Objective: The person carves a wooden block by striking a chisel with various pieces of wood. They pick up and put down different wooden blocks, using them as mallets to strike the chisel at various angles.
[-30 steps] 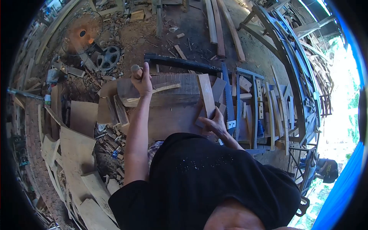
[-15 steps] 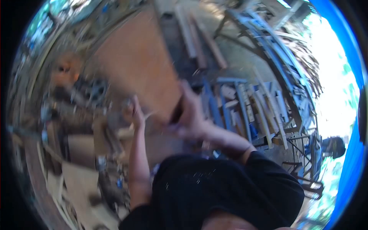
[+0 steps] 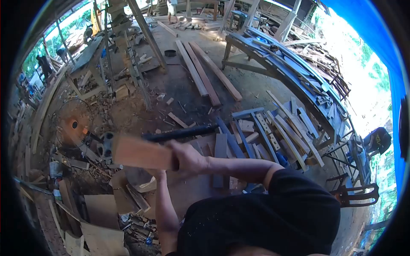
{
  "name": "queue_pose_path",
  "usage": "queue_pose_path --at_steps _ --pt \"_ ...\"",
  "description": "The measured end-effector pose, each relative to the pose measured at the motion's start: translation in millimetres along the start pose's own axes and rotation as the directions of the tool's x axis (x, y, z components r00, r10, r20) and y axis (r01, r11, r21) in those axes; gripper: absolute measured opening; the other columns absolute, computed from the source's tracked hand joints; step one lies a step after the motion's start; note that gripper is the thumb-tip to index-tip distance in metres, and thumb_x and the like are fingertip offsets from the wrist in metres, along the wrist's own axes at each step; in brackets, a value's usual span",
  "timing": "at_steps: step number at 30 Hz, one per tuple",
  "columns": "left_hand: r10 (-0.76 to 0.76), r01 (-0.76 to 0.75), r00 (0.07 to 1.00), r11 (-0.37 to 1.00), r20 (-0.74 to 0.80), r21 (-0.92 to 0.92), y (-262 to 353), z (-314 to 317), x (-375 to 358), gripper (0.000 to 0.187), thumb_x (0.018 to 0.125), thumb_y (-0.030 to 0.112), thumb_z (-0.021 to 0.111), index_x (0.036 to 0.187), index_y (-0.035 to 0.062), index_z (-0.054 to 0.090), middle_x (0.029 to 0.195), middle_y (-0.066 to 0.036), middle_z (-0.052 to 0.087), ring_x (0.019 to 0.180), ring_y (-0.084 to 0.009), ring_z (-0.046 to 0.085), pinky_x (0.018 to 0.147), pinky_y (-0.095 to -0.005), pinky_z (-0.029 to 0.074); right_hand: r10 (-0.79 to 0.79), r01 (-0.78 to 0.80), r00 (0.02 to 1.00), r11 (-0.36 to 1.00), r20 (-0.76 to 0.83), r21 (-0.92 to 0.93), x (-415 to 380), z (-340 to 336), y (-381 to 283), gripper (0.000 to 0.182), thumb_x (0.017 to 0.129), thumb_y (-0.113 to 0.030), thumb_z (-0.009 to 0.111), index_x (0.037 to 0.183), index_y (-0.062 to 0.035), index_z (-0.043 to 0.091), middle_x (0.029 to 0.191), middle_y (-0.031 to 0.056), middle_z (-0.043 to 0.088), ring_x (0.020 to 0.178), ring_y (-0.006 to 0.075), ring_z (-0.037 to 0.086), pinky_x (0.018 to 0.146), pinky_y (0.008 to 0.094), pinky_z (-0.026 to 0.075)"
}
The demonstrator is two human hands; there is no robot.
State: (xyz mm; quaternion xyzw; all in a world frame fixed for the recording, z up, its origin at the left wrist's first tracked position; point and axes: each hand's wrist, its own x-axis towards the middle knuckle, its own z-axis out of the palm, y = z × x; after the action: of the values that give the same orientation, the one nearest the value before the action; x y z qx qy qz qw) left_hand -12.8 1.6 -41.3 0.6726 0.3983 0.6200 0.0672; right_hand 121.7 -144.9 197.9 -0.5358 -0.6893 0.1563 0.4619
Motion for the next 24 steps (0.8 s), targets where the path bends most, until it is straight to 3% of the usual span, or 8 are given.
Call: queue_pose_path --at_steps 1,3,6,8,10,12,17,24 --pt "-0.241 0.251 0.968 0.939 0.070 -0.235 36.3 -7.1 17.3 0.036 0.078 0.029 0.068 0.084 -0.0053 0.061 0.084 -0.009 0.063 0.084 -0.0160 0.060 0.080 -0.0338 0.049 0.304 -0.231 0.917 0.932 0.256 -0.280 -7.6 13.6 25.0 0.053 0.065 -0.018 0.073 0.108 -0.0012 0.047 0.085 0.0216 0.062 0.084 0.0410 0.063 0.068 0.0442 0.051" --pt "-0.515 0.536 0.837 0.701 0.184 -0.471 -16.2 12.5 -18.1 0.029 0.077 0.022 0.067 0.085 -0.0057 0.065 0.086 -0.010 0.066 0.080 -0.0161 0.062 0.074 -0.0341 0.051 0.281 -0.226 0.939 0.938 0.199 -0.263 -10.1 15.5 14.1 0.051 0.065 -0.017 0.073 0.107 -0.0018 0.047 0.085 0.0211 0.063 0.084 0.0409 0.063 0.068 0.0451 0.050" --pt "-0.505 0.532 0.840 0.691 0.200 -0.489 -18.4 10.8 -19.7 0.027 0.077 0.021 0.066 0.083 -0.0052 0.063 0.084 -0.009 0.065 0.080 -0.0154 0.061 0.073 -0.0334 0.051 0.222 -0.194 0.965 0.962 0.140 -0.191 11.3 -11.9 -31.4 0.051 0.067 -0.019 0.073 0.108 -0.0027 0.047 0.086 0.0199 0.064 0.086 0.0404 0.063 0.069 0.0458 0.050" --pt "-0.487 0.535 0.841 0.691 0.235 -0.485 -16.0 10.2 -18.6 0.025 0.077 0.020 0.066 0.080 -0.0047 0.062 0.082 -0.008 0.064 0.079 -0.0148 0.060 0.072 -0.0328 0.050 -0.077 0.097 0.985 0.987 -0.155 0.130 16.3 -18.4 -49.4 0.055 0.067 -0.020 0.073 0.112 -0.0020 0.047 0.085 0.0205 0.064 0.086 0.0413 0.063 0.069 0.0460 0.050" --pt "-0.458 0.519 0.853 0.696 0.251 -0.496 -11.5 8.4 -15.0 0.024 0.077 0.019 0.066 0.078 -0.0042 0.060 0.080 -0.007 0.063 0.078 -0.0141 0.059 0.072 -0.0321 0.050 -0.096 0.138 0.961 0.979 -0.258 0.151 -4.6 3.9 -18.3 0.060 0.067 -0.023 0.074 0.115 -0.0022 0.046 0.084 0.0218 0.063 0.085 0.0424 0.063 0.070 0.0473 0.050" --pt "-0.429 0.489 0.871 0.703 0.240 -0.516 -5.8 4.5 -8.6 0.023 0.077 0.018 0.065 0.075 -0.0037 0.059 0.079 -0.005 0.062 0.077 -0.0135 0.058 0.071 -0.0314 0.049 0.369 -0.303 0.900 0.912 0.231 -0.275 -23.4 26.4 36.0 0.060 0.066 -0.025 0.074 0.115 -0.0035 0.045 0.083 0.0228 0.063 0.084 0.0431 0.062 0.070 0.0486 0.049" --pt "-0.426 0.462 0.884 0.738 0.192 -0.492 29.3 -12.7 24.0 0.028 0.079 0.011 0.061 0.063 0.0043 0.040 0.068 0.002 0.048 0.065 -0.0085 0.044 0.062 -0.0264 0.041 0.358 -0.314 0.918 0.919 0.171 -0.240 -43.3 10.8 39.1 0.060 0.067 -0.025 0.074 0.115 -0.0038 0.044 0.084 0.0230 0.063 0.082 0.0438 0.062 0.070 0.0495 0.049" --pt "-0.443 0.476 0.879 0.800 0.176 -0.366 77.7 -21.3 33.9 0.022 0.087 0.012 0.063 0.072 0.0023 0.050 0.071 0.000 0.053 0.066 -0.0093 0.048 0.061 -0.0279 0.041 0.594 -0.568 0.793 0.801 0.138 -0.187 -94.3 36.3 78.0 0.067 0.069 -0.030 0.073 0.119 -0.0036 0.037 0.093 0.0255 0.064 0.092 0.0445 0.061 0.078 0.0513 0.048"
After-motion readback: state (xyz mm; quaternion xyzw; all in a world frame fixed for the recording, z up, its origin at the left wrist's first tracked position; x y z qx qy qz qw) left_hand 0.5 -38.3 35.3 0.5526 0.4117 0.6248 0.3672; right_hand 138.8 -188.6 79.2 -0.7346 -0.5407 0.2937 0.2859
